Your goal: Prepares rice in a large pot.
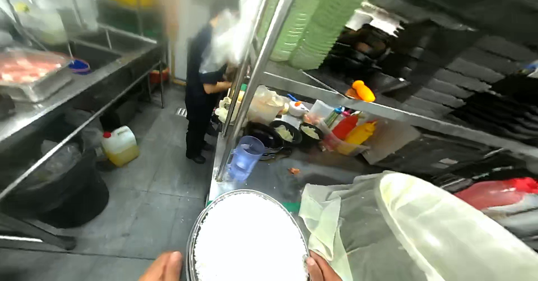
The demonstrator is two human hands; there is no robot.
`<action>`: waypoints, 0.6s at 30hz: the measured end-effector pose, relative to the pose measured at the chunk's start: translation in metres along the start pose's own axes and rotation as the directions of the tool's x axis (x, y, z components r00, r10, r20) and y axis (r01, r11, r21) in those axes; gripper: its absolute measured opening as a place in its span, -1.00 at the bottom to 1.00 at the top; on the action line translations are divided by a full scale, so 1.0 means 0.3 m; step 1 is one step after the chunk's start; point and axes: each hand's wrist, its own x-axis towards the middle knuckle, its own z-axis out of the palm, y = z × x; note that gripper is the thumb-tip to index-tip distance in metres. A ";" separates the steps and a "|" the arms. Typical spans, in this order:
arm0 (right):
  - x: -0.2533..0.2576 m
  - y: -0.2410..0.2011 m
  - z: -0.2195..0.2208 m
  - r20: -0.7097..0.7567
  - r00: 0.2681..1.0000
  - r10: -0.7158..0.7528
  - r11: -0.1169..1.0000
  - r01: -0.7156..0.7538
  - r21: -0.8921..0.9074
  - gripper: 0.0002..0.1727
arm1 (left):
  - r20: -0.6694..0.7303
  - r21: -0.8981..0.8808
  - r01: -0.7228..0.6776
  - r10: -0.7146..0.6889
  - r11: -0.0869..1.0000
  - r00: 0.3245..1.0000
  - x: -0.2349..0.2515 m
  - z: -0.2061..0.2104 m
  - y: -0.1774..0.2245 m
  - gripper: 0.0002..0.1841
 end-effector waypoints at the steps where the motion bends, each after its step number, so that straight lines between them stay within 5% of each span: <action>1: 0.004 0.001 0.013 -0.039 0.999 -0.022 1.000 0.021 -0.023 -0.58 | -0.021 0.098 -0.102 0.104 0.990 0.994 0.025 0.036 0.058 -0.59; 6: 0.043 -0.057 0.002 -0.023 0.998 0.059 0.982 -0.062 -0.177 -0.62 | 0.006 0.364 -0.318 0.340 0.875 0.941 0.168 0.108 0.150 -0.72; 11: 0.058 -0.093 0.047 0.001 0.964 0.266 0.915 -0.252 -0.315 -0.56 | 0.286 0.415 -0.306 0.197 0.857 0.938 0.391 0.150 0.293 -0.65; 14: 0.064 -0.094 0.040 0.018 0.950 0.310 0.906 -0.290 -0.308 -0.56 | 0.520 0.544 -0.333 0.002 0.770 0.854 0.499 0.201 0.401 -0.61; 18: 0.102 -0.120 0.033 0.044 0.925 0.378 0.874 -0.341 -0.346 -0.59 | 0.553 0.685 -0.362 -0.127 0.632 0.824 0.518 0.248 0.453 -0.62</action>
